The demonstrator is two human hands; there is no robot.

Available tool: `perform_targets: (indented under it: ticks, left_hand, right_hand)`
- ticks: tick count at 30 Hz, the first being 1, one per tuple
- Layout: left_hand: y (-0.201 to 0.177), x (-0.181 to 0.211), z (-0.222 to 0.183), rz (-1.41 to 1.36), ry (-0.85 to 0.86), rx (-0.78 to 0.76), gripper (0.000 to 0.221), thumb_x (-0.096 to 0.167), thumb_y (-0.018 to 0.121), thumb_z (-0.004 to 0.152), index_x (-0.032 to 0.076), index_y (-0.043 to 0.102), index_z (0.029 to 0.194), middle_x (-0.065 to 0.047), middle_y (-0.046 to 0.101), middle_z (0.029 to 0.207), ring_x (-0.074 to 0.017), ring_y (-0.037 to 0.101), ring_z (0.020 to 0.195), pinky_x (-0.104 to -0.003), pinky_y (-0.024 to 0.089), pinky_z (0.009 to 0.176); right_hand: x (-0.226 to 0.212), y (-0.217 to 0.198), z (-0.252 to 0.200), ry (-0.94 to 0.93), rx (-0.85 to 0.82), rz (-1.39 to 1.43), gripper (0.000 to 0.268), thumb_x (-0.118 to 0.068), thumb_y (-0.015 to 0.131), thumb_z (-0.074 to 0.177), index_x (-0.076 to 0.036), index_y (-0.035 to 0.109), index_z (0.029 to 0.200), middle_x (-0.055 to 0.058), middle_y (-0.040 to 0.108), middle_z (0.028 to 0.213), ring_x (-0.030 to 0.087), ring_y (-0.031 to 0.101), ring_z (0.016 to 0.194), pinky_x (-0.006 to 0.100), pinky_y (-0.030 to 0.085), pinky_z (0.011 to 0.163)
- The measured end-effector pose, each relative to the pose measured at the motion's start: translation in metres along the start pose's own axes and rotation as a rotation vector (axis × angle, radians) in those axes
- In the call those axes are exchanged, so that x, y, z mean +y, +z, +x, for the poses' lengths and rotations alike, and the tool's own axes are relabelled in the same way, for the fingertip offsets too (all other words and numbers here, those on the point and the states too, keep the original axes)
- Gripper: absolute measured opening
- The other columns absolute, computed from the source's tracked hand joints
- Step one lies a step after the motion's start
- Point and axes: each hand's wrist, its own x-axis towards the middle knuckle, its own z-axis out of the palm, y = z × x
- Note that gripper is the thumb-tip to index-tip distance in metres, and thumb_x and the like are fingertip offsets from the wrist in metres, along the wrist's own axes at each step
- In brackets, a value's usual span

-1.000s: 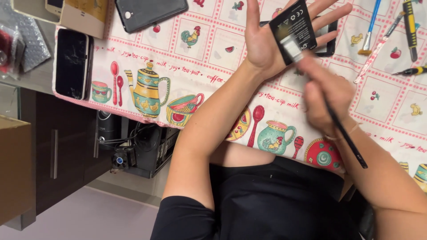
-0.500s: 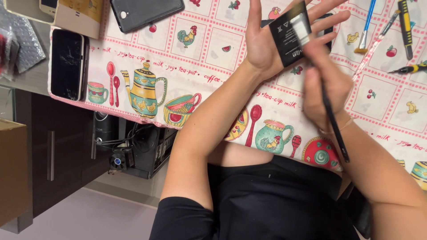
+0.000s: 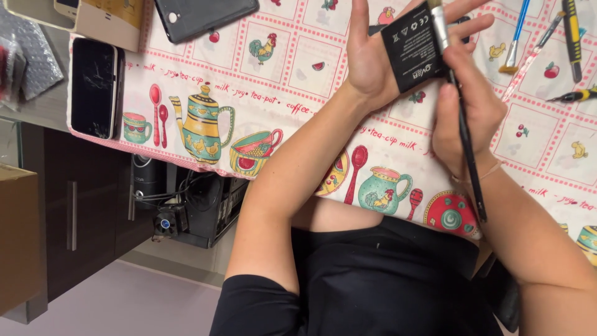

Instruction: Cleaning a mobile phone battery and its compartment using a small brush and a thin tool.

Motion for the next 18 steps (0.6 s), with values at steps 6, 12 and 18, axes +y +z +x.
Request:
perform_targets:
  ticks: [6,12,18]
  left_hand:
    - [0.072,0.013,0.017,0.086,-0.087,0.453,0.135,0.105,0.033,0.071,0.005,0.034,0.161,-0.045,0.035,0.163,-0.0557,0.042,0.148,-0.059,0.043,0.116]
    - [0.026,0.007,0.009,0.084,-0.06,0.306,0.135,0.109,0.036,0.078,0.003,0.036,0.161,-0.042,0.037,0.163,-0.0524,0.049,0.144,-0.058,0.05,0.114]
    - [0.004,0.004,0.005,-0.008,0.001,0.014,0.122,0.109,0.025,0.099,0.005,0.056,0.155,-0.04,0.038,0.163,-0.0531,0.047,0.151,-0.06,0.04,0.129]
  right_hand:
    - [-0.004,0.0,0.0,-0.006,-0.234,0.059,0.039,0.002,0.048,0.106,0.014,0.055,0.143,0.034,0.054,0.149,0.042,0.056,0.14,0.045,0.042,0.125]
    - [-0.003,-0.003,-0.005,0.071,-0.211,0.055,0.04,0.0,0.046,0.107,0.012,0.054,0.144,0.032,0.054,0.149,0.04,0.053,0.142,0.045,0.039,0.126]
    - [0.001,-0.003,-0.001,0.025,-0.02,0.009,0.034,0.005,0.047,0.11,0.019,0.054,0.14,0.04,0.055,0.144,0.048,0.055,0.139,0.051,0.043,0.123]
